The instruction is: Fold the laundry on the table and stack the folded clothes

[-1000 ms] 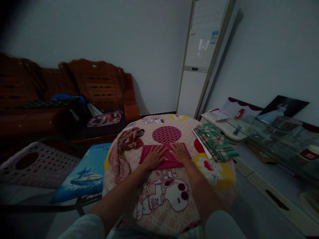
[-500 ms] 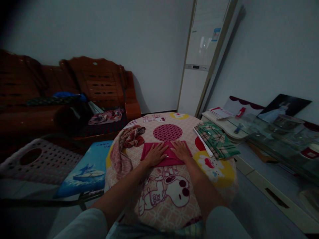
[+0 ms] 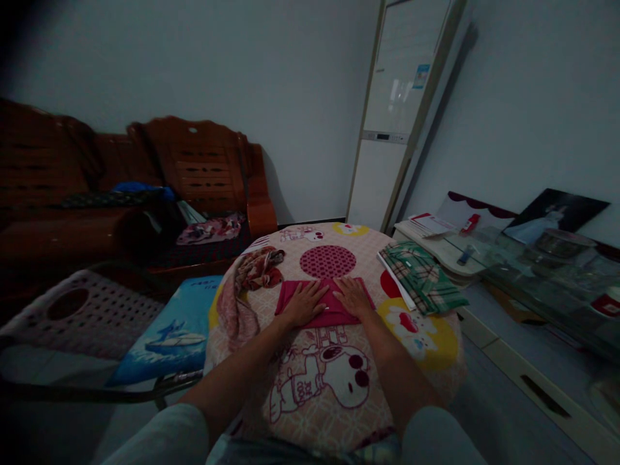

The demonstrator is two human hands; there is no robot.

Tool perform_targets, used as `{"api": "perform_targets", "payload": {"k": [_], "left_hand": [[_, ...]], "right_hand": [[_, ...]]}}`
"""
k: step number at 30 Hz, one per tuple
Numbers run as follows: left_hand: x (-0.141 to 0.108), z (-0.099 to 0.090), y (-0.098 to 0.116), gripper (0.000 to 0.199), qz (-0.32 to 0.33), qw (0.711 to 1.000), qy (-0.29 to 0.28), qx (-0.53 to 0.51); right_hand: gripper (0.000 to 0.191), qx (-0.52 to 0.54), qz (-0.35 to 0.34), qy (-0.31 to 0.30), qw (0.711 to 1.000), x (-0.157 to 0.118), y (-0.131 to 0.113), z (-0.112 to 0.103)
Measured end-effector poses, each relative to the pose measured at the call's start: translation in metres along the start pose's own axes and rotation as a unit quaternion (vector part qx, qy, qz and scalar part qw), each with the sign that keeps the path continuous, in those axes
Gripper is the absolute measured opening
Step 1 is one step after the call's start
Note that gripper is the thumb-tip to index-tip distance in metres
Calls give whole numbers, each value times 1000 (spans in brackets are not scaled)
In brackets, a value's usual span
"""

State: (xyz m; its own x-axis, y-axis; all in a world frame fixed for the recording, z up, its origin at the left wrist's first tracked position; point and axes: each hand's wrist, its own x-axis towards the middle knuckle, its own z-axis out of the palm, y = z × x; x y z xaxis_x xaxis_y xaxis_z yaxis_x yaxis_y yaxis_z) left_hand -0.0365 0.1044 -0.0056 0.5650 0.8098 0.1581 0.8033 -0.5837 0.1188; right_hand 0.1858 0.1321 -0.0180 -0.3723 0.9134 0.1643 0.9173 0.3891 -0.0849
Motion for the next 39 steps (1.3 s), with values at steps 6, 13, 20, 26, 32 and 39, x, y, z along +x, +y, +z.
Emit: {"api": "perform_targets", "payload": {"k": [6,13,20,26,32,39], "left_hand": [[0,1,0,61,1,1000,3,6],[-1,0,0,60,0,1000,-1,9],[0,0,0,60,1,1000,1,8],[-1,0,0,60,-1,1000,-1,7],[-1,2,-1,61,2,1000,7,13],[-1,-2,1,60,-3,1000,-8,10]], "right_hand": [[56,5,0,2,1000,0,0,-1],[55,0,3,8,1000,-2,-4,-5],[56,-2,6,-4,1000,-2,-4,-6],[55,5,11,-5,1000,-1,-5,-7],[56,-2,7,0,1000,-2,-5,-6],[54,-2,5,13,1000,-2,-4,-4]]}}
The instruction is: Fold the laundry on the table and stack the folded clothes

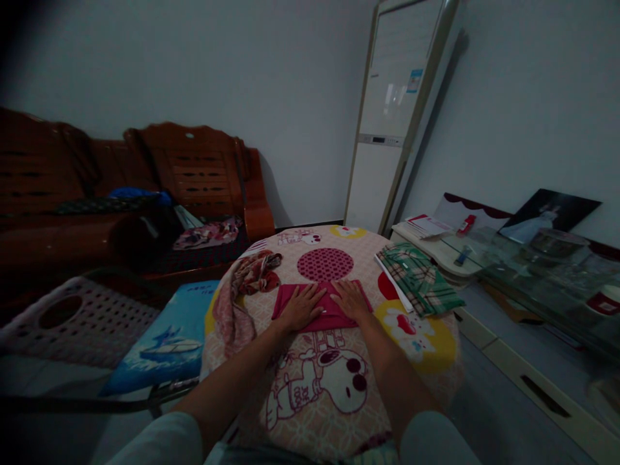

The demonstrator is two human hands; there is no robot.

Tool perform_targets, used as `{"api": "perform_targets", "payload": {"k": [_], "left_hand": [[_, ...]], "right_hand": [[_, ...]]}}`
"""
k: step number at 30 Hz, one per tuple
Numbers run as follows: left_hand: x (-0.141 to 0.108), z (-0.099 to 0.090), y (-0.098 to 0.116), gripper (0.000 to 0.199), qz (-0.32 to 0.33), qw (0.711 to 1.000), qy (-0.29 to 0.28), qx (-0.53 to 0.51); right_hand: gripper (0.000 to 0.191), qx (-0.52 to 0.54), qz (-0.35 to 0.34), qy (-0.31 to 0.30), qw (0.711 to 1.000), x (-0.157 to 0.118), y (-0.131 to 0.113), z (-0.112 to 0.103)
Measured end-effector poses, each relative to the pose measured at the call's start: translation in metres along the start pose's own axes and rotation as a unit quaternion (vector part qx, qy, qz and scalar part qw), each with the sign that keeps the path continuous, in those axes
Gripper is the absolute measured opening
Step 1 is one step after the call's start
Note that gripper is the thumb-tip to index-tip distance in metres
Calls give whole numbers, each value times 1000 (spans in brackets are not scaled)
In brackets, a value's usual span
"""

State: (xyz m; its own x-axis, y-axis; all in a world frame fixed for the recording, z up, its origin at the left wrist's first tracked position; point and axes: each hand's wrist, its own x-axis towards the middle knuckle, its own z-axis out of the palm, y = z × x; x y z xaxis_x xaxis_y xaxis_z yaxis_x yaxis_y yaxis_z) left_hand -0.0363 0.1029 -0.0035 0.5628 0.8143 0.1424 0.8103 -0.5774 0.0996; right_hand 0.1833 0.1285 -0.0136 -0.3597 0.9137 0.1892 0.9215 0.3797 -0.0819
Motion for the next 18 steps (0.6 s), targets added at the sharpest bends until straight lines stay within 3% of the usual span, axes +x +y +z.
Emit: {"api": "perform_targets", "payload": {"k": [18], "left_hand": [[0,0,-1,61,0,1000,-2,1]], "right_hand": [[56,15,1,-12,1000,0,1,1]]}}
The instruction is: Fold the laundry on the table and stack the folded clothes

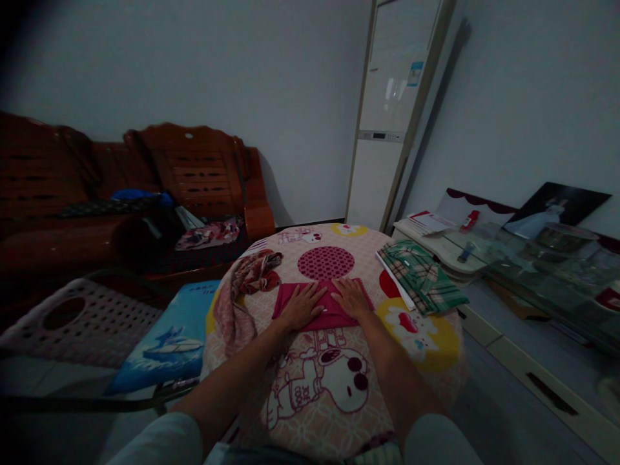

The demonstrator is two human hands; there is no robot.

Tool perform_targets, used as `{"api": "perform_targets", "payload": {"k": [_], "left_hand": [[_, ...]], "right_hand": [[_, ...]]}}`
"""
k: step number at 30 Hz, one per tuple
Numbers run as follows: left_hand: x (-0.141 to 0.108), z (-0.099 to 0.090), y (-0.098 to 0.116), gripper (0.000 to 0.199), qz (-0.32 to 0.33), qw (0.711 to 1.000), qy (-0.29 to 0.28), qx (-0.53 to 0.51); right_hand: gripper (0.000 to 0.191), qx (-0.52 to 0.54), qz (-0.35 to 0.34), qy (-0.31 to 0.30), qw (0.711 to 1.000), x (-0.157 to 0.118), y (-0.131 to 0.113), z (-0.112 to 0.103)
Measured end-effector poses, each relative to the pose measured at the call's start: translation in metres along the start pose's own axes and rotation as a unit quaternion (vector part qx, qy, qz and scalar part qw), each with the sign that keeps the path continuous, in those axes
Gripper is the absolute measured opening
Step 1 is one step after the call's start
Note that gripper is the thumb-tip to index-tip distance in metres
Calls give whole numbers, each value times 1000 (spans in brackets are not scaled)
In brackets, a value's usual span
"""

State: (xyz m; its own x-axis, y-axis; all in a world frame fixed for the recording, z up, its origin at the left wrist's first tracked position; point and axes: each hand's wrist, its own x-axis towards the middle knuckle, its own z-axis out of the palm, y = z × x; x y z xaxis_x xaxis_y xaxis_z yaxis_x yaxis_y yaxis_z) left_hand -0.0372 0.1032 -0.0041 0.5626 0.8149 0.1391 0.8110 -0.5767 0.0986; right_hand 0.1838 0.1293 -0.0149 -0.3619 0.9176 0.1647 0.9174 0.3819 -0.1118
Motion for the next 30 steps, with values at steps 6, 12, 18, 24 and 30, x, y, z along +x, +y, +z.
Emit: {"api": "perform_targets", "payload": {"k": [6,12,18,24,30], "left_hand": [[-2,-3,1,60,1,1000,1,1],[-2,-6,3,60,-4,1000,-7,0],[-2,-4,2,61,-4,1000,-4,0],[-2,-3,2,60,-2,1000,-1,4],[0,2,0,60,3,1000,1,-2]], "right_hand": [[56,-7,-3,9,1000,0,0,0],[57,-3,3,10,1000,-1,-2,-1],[56,-1,1,2,1000,-1,-3,-5],[56,-3,6,5,1000,-2,-3,-2],[56,-5,-1,19,1000,-1,-1,3]]}}
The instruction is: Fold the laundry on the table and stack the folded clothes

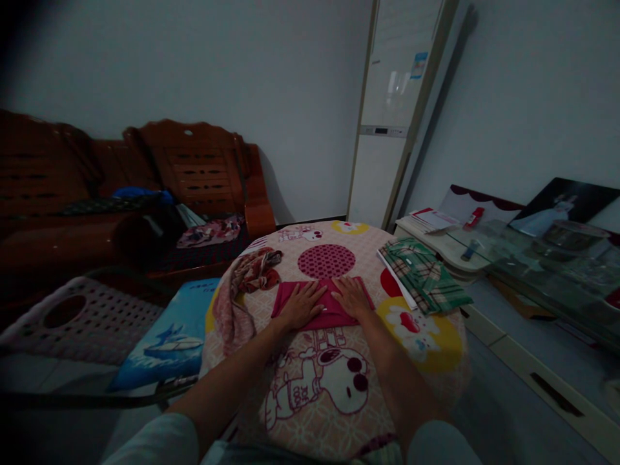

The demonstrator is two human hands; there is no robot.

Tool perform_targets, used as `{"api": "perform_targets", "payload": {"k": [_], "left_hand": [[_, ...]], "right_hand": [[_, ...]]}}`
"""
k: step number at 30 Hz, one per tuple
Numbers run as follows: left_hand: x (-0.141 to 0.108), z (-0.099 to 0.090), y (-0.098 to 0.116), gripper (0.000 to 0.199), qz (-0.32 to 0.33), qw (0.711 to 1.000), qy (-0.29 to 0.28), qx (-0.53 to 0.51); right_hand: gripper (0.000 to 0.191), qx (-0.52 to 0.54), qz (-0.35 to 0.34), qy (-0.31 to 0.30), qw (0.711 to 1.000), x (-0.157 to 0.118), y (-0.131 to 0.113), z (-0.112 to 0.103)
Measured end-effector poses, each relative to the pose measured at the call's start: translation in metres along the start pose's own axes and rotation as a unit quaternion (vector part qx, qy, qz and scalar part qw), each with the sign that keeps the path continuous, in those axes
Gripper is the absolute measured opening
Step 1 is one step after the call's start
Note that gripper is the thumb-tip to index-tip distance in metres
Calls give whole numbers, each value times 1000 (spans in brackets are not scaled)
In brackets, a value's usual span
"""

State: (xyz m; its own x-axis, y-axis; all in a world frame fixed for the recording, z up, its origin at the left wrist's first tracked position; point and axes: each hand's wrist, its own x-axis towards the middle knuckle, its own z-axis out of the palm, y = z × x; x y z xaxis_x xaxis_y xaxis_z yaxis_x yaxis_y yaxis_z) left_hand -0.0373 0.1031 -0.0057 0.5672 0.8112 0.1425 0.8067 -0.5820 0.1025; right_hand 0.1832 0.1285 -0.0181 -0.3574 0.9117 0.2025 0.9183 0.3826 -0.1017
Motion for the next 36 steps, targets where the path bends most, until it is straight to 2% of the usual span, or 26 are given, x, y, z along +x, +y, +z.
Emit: {"api": "perform_targets", "payload": {"k": [11,21,25,28,31,34,36], "left_hand": [[-3,0,0,61,-2,1000,9,-1],[-6,2,0,61,-1,1000,21,-7],[-6,-2,2,60,-6,999,23,-32],[-8,-4,0,59,-11,995,35,-93],[-12,-5,-3,55,-37,973,98,-207],[-15,-6,-9,49,-119,921,213,-303],[-18,-6,-18,45,-181,882,292,-324]], "right_hand": [[55,10,-16,23,1000,-2,4,9],[54,25,-28,39,999,-6,2,8],[54,38,-32,42,998,-7,2,7],[53,52,-33,52,997,-7,3,6],[52,70,-33,73,994,-8,3,7],[49,102,-32,105,989,-9,3,7],[47,125,-18,148,981,-10,6,7]]}}
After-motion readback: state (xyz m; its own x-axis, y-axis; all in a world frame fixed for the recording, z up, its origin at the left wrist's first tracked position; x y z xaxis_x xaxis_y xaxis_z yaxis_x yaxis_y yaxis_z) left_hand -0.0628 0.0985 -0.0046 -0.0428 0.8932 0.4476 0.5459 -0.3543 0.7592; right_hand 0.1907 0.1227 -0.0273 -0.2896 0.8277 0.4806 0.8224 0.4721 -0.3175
